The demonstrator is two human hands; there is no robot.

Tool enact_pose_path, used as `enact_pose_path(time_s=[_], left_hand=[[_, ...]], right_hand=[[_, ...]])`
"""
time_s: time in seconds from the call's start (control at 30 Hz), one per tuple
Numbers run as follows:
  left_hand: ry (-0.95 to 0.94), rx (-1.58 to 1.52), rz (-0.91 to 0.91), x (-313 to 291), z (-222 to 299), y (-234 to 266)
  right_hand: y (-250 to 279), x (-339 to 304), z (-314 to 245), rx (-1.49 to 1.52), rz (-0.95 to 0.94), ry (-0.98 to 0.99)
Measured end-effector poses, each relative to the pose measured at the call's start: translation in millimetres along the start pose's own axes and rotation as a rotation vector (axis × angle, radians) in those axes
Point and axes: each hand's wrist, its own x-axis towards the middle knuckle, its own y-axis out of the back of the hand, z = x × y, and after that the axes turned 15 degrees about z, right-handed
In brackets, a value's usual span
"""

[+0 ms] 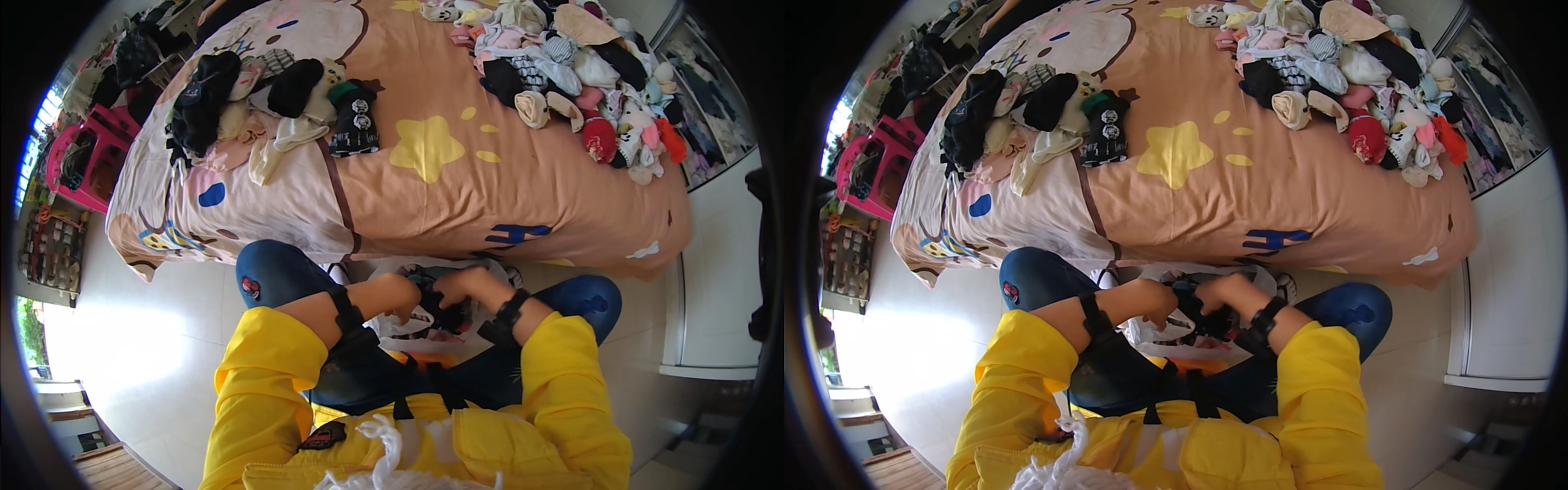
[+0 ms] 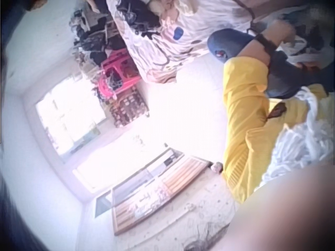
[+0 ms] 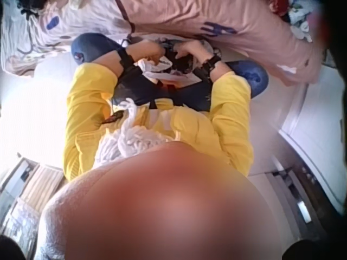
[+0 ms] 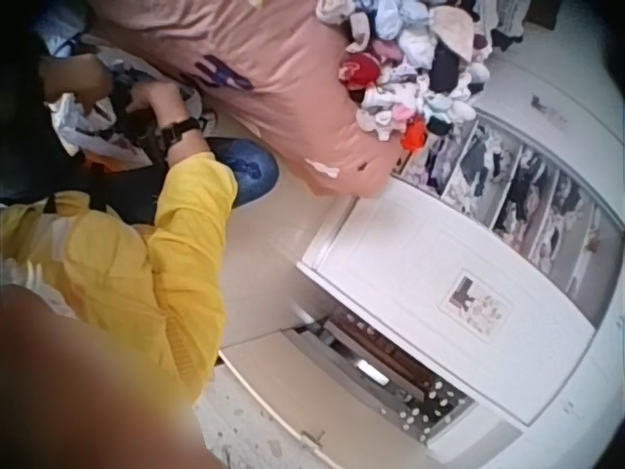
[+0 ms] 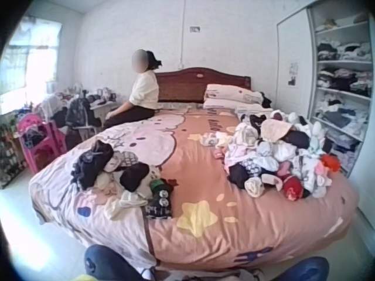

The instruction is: The person sits on the floor and folds various socks one by one, placing each folded pair into a plastic bag. The socks include different colors and patterns, and the person handles them individually before stacking them.

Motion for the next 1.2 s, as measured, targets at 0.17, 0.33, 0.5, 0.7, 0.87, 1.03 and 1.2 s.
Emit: enact_pose_path(time_s=[0.17,0.33,0.5,0.7,0.87,1.03,1.2], left_hand=[[-0.057,-0.108,0.177,-15,9,20],[-0.409,-0.329,0.799,-33,17,60],[-0.373,-1.044,1.135,-54,14,95],[-0.562,-1.617,1.554,-56,5,129],[-0.524,-1.391,1.733,-50,-7,141],[-0.64,-1.617,1.623,-46,-1,138],[-0.702,-1.997,1.344,-48,2,137]], right_hand=[[150,-79,36,1.006,0.313,0.237],[212,-73,124,0.284,1.846,-0.369],[206,-61,160,0.289,1.81,-0.268],[179,-74,51,0.422,1.764,0.056],[162,-82,-11,0.43,1.636,0.336],[170,-93,6,1.526,1.183,0.4],[172,-93,16,1.946,0.989,0.36]])
